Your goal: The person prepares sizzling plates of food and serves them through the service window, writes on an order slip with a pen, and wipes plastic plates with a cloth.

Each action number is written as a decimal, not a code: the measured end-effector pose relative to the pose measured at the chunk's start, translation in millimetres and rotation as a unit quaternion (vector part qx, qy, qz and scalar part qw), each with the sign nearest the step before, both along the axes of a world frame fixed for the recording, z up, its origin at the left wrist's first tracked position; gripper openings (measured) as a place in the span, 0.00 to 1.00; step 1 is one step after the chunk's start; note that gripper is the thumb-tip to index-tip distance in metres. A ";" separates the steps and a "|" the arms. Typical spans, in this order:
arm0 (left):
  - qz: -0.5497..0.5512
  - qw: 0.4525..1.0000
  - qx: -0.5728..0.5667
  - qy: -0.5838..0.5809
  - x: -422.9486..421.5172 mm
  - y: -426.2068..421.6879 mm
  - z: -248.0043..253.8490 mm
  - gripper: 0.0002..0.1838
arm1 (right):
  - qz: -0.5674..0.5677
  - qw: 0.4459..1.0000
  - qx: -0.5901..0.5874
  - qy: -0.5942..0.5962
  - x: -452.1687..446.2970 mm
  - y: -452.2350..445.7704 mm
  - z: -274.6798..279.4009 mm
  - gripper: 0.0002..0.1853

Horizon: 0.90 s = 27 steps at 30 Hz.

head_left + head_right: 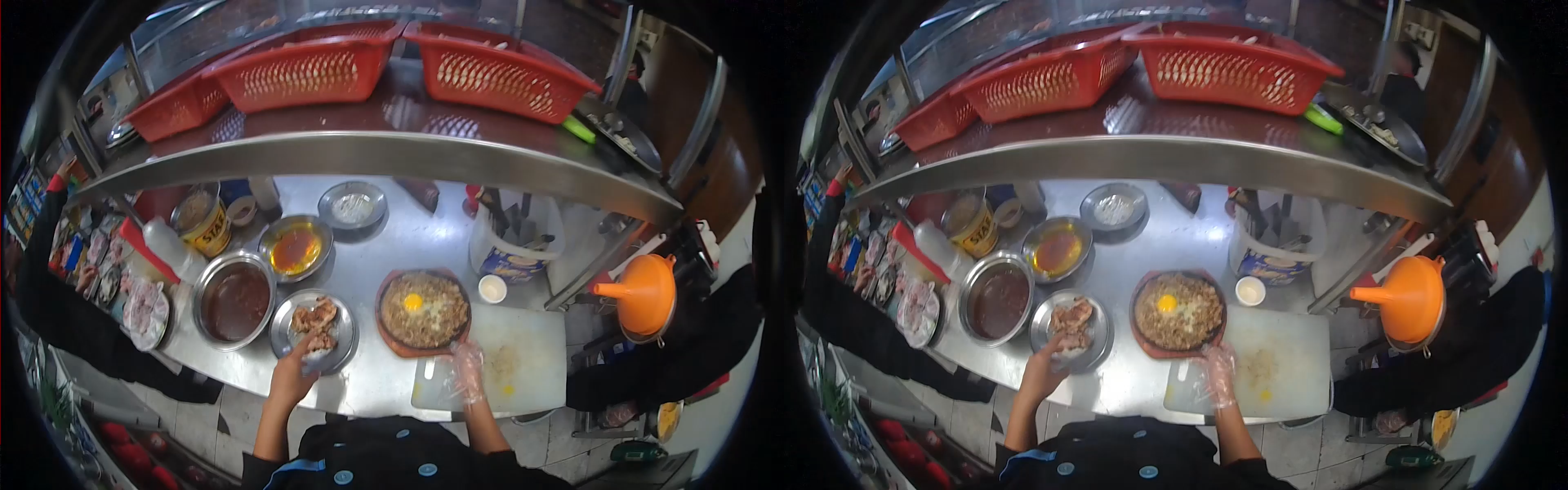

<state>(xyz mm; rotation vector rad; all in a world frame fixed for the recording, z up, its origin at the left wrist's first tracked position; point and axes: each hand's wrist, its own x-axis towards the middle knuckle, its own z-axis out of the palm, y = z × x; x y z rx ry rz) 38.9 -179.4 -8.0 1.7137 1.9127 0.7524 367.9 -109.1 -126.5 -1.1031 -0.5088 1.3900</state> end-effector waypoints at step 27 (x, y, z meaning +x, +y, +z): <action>-0.414 0.508 -0.426 -0.624 91.6 -171.6 -37.3 0.19 | -0.625 0.757 0.177 -0.070 -184.5 -382.4 81.2 0.12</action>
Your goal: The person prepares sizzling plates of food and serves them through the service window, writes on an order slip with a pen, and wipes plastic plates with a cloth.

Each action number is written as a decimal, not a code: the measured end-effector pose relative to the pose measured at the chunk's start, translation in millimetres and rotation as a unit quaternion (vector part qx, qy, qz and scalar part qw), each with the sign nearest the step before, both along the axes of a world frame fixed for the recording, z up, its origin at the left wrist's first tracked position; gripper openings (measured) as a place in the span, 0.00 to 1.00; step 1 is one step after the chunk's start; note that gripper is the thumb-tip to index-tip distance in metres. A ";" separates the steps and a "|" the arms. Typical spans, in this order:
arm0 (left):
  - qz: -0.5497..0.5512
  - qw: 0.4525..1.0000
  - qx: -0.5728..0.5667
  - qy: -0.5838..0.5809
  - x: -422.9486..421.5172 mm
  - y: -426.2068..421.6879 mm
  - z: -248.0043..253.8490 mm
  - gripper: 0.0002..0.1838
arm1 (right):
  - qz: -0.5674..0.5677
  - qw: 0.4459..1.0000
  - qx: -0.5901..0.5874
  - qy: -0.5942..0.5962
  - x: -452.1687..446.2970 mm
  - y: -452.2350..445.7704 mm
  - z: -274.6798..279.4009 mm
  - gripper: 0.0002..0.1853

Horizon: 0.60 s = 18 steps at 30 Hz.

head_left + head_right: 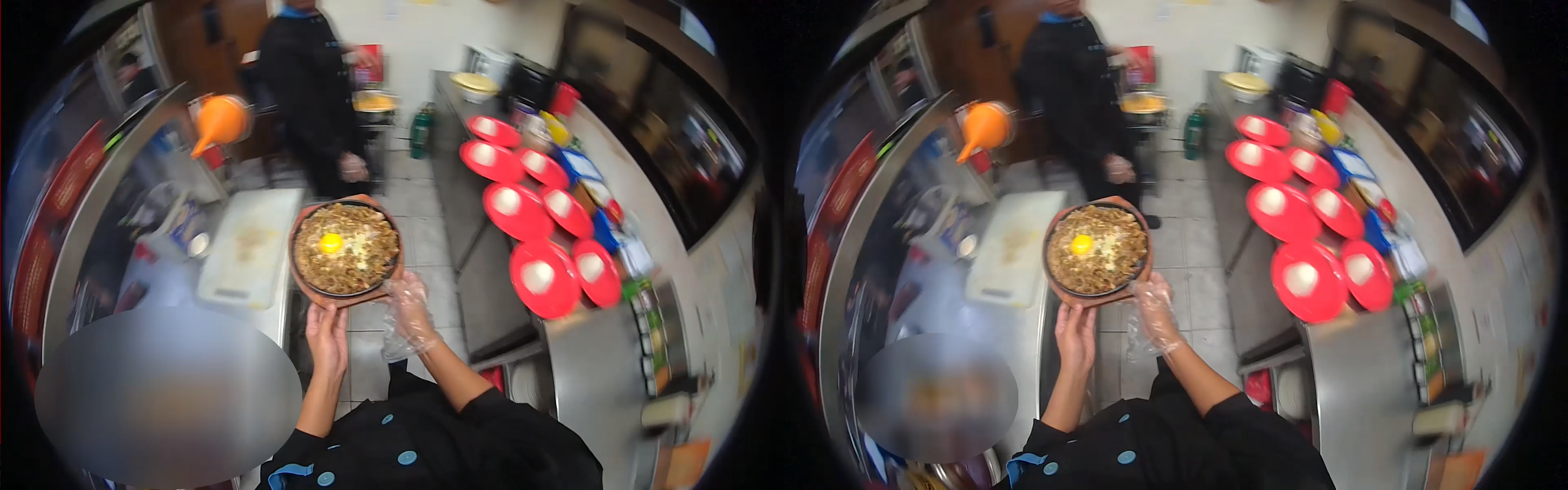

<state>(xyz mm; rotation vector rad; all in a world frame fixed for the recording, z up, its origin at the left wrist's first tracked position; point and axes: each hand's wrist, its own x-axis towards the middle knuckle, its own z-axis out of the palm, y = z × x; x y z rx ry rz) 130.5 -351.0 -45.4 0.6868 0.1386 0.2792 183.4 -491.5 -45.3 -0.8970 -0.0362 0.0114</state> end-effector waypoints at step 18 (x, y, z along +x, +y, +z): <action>-0.402 0.910 0.070 -0.076 74.9 -381.7 18.3 0.18 | -0.601 0.521 -0.569 0.210 -224.2 -579.1 21.5 0.15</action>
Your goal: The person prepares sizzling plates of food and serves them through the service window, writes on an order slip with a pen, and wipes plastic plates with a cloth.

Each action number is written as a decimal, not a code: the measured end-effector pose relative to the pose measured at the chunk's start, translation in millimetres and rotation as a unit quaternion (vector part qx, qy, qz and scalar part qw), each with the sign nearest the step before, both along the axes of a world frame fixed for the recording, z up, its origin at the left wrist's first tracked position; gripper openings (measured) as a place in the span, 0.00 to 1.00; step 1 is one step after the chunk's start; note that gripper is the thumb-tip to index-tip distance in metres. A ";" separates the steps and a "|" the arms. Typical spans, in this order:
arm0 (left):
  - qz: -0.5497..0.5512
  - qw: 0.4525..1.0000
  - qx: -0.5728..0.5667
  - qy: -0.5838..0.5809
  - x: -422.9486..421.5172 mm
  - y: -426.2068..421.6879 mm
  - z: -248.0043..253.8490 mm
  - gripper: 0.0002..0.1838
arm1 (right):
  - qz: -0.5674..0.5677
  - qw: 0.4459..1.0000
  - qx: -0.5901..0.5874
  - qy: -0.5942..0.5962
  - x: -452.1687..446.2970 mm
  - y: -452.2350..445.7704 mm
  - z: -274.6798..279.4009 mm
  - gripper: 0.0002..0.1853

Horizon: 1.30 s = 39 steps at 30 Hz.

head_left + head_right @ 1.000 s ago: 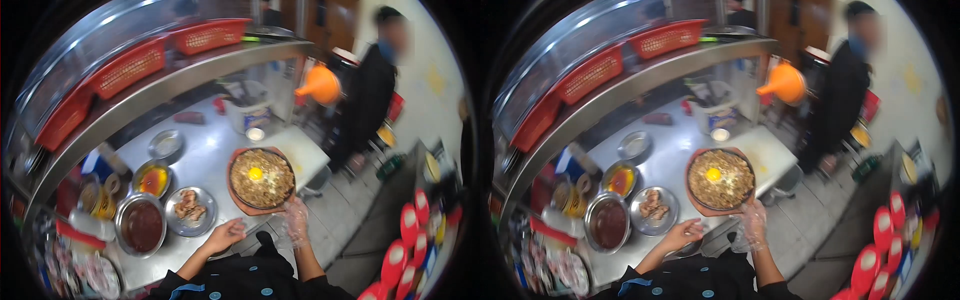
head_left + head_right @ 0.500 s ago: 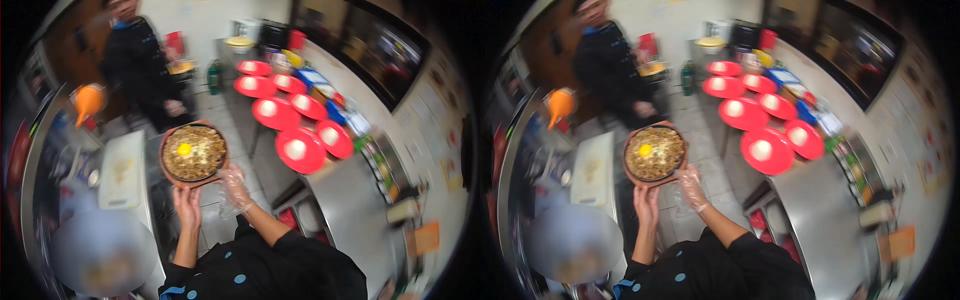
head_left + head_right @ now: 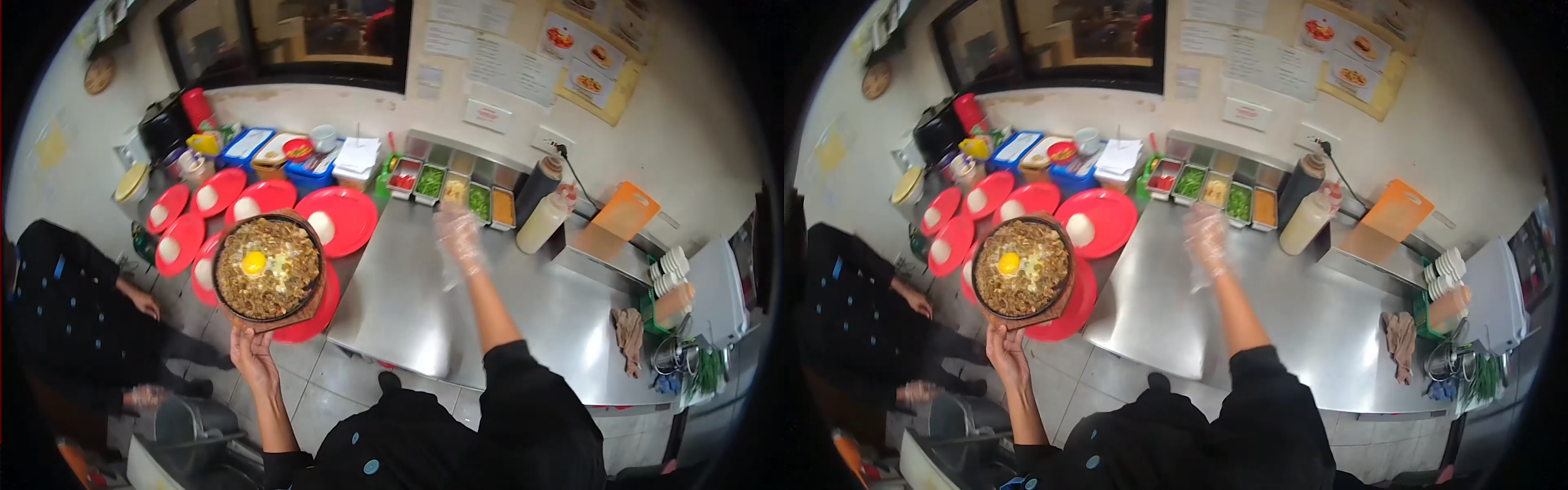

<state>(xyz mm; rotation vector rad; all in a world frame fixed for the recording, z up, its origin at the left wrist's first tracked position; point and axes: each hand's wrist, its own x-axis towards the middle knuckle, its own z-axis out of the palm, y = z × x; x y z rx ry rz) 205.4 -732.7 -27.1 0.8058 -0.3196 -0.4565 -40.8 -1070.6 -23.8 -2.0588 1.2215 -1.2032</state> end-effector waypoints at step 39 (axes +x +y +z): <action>-0.323 0.943 0.032 0.076 -66.8 -327.9 -7.3 0.17 | 0.218 0.951 -0.041 0.213 37.5 -181.6 134.2 0.06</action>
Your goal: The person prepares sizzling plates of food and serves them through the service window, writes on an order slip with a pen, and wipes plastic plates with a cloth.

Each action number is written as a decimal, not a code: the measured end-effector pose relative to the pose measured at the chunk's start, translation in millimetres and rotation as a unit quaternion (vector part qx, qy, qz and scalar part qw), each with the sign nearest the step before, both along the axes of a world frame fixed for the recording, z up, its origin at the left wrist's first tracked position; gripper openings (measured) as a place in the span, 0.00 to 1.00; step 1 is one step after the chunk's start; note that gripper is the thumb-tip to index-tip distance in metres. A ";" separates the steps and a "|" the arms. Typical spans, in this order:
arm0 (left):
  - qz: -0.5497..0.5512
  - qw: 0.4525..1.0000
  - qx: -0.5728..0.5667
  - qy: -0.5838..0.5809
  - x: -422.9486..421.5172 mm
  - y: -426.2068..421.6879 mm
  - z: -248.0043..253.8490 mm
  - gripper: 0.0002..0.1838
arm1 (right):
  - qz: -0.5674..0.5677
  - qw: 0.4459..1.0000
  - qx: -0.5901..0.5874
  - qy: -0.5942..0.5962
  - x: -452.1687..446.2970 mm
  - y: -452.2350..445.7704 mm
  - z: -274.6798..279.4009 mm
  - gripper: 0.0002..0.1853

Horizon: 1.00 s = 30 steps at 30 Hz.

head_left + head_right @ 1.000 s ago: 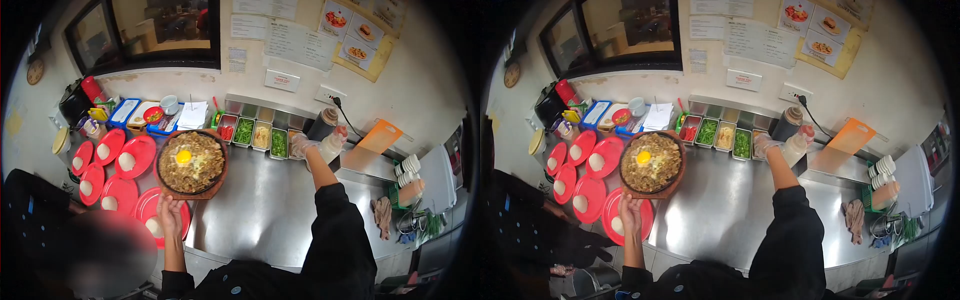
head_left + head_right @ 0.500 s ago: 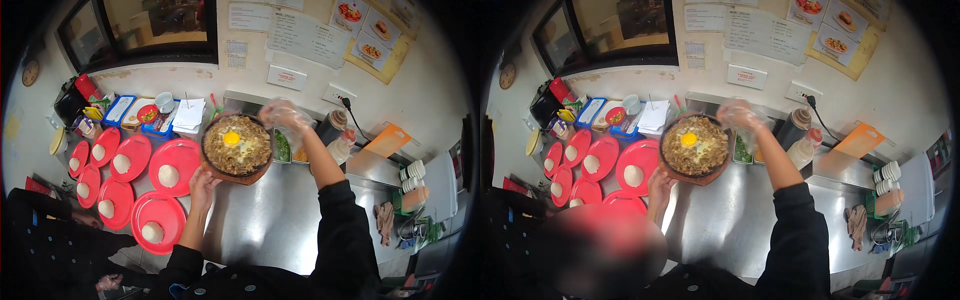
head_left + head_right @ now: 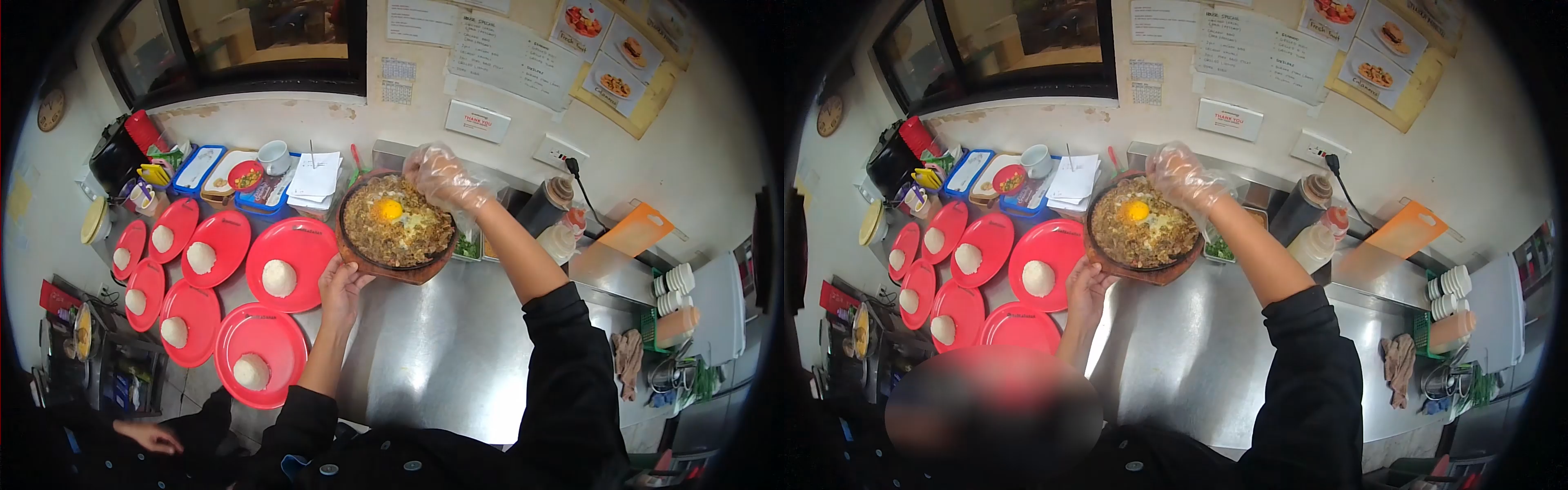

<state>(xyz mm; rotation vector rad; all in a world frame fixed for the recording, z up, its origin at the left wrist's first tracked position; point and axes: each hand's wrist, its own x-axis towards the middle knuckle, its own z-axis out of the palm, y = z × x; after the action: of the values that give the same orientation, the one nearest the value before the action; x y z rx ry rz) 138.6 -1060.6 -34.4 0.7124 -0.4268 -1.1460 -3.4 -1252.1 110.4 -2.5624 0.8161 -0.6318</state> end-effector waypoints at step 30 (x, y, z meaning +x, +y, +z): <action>0.057 0.998 0.011 -0.022 17.4 24.4 6.5 0.16 | -0.155 0.899 0.011 0.409 -94.7 -67.0 -191.8 0.11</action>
<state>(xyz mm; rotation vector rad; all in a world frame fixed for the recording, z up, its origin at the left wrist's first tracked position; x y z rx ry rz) 155.9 -1036.3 -27.9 0.7726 -0.4050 -1.0299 -98.1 -1319.1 -81.5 -2.6699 1.4899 0.4480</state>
